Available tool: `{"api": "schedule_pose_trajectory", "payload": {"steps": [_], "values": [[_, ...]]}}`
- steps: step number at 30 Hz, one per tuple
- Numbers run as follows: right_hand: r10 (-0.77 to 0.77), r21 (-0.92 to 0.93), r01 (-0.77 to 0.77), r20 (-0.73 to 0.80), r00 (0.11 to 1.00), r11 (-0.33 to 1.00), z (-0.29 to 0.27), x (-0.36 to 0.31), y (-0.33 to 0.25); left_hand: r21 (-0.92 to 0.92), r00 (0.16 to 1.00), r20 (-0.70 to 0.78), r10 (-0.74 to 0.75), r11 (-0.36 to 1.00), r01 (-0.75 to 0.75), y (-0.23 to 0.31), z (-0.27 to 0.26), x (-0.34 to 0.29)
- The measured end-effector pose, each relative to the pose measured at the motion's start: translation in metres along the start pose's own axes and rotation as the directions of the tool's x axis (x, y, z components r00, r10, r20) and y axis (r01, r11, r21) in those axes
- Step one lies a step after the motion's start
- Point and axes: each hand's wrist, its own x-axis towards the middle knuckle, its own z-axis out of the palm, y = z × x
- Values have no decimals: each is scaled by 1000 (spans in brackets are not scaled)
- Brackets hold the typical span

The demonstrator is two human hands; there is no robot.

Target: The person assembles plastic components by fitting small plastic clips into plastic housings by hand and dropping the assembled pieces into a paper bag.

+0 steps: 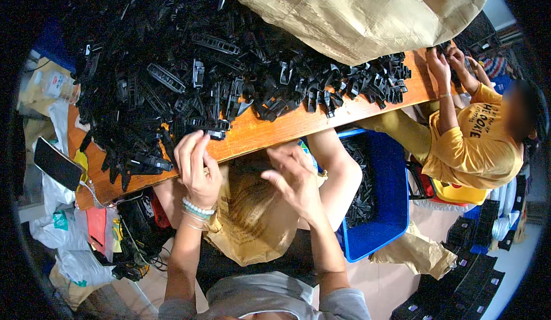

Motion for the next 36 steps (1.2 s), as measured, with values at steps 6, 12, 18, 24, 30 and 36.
{"api": "schedule_pose_trajectory", "payload": {"steps": [6, 12, 18, 24, 30, 36], "values": [[-429, -508, 253, -263, 864, 823, 2, 73, 32, 167, 984, 166, 68, 981, -96, -8, -2, 7], [-487, -501, 351, -169, 857, 791, -4, 72, 31, 42, 964, 209, 163, 984, -175, -13, -5, 2], [-205, -48, 200, -336, 919, 979, 23, 40, 8, 41, 950, 193, 246, 965, -259, -14, -6, 1], [67, 272, -43, -81, 994, 961, 46, 33, -10, -26, 952, 148, 267, 964, -266, -19, -3, -1], [-87, 8, 87, -10, 996, 996, 39, 31, -13, -25, 961, 82, 265, 964, -264, -23, -2, -3], [-290, -177, 291, 34, 956, 940, 36, 49, -11, -180, 987, 7, 158, 972, -154, -16, 1, -4]]}}
